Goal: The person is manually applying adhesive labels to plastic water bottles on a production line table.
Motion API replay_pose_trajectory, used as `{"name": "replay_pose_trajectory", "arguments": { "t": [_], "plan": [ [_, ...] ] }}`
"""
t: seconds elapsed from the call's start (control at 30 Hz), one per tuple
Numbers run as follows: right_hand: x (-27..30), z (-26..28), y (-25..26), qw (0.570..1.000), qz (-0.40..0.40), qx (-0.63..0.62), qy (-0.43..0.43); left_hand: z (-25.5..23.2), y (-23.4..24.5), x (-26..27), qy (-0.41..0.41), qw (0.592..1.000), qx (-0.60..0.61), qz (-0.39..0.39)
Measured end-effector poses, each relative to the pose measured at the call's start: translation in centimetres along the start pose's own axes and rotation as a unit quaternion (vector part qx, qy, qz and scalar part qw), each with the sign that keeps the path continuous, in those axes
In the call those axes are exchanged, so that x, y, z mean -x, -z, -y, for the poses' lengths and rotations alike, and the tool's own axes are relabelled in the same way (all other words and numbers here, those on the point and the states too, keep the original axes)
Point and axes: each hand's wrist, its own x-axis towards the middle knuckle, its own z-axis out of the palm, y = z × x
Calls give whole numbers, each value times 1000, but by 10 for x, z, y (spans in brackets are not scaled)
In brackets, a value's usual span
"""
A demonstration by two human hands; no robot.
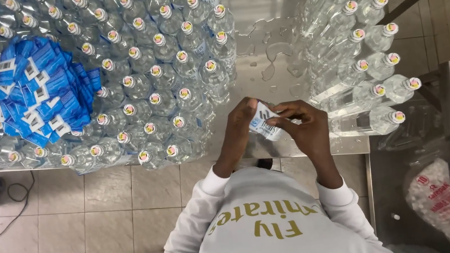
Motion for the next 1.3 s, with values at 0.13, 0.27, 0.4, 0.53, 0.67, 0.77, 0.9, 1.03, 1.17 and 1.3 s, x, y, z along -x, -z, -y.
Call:
{"name": "replay_pose_trajectory", "arguments": {
  "t": [0.13, 0.27, 0.4, 0.53, 0.67, 0.77, 0.9, 1.03, 1.17, 1.3],
  "plan": [
    [-1, -17, 6, 1000, -9, 21, -4, 8, 7, 12, 49, 995, 90, 4],
    [1, -30, 10, 999, 40, -6, -34, 24, 13, 20, 33, 986, 163, -12],
    [5, -33, 15, 988, 91, -121, -31, 38, 15, 17, 30, 974, 218, 50],
    [18, -67, 28, 981, 70, -166, -74, 60, 6, 24, 11, 973, 211, 91],
    [27, -84, 41, 983, 7, -159, -88, 74, -3, 30, 27, 982, 129, 131],
    [33, -101, 52, 978, -7, -192, -81, 89, 2, 29, 27, 985, 101, 135],
    [33, -70, 55, 997, -22, -58, -54, 91, 1, 27, 54, 969, 188, 154],
    [34, -29, 42, 999, -7, 27, -29, 66, -2, 30, 41, 970, 181, 160],
    [27, -28, 39, 998, 7, 59, -6, 86, 6, 23, 14, 981, 147, 124],
    [28, -52, 41, 1000, -8, -13, -2, 81, 7, 23, -30, 998, 43, 18]
  ]
}}
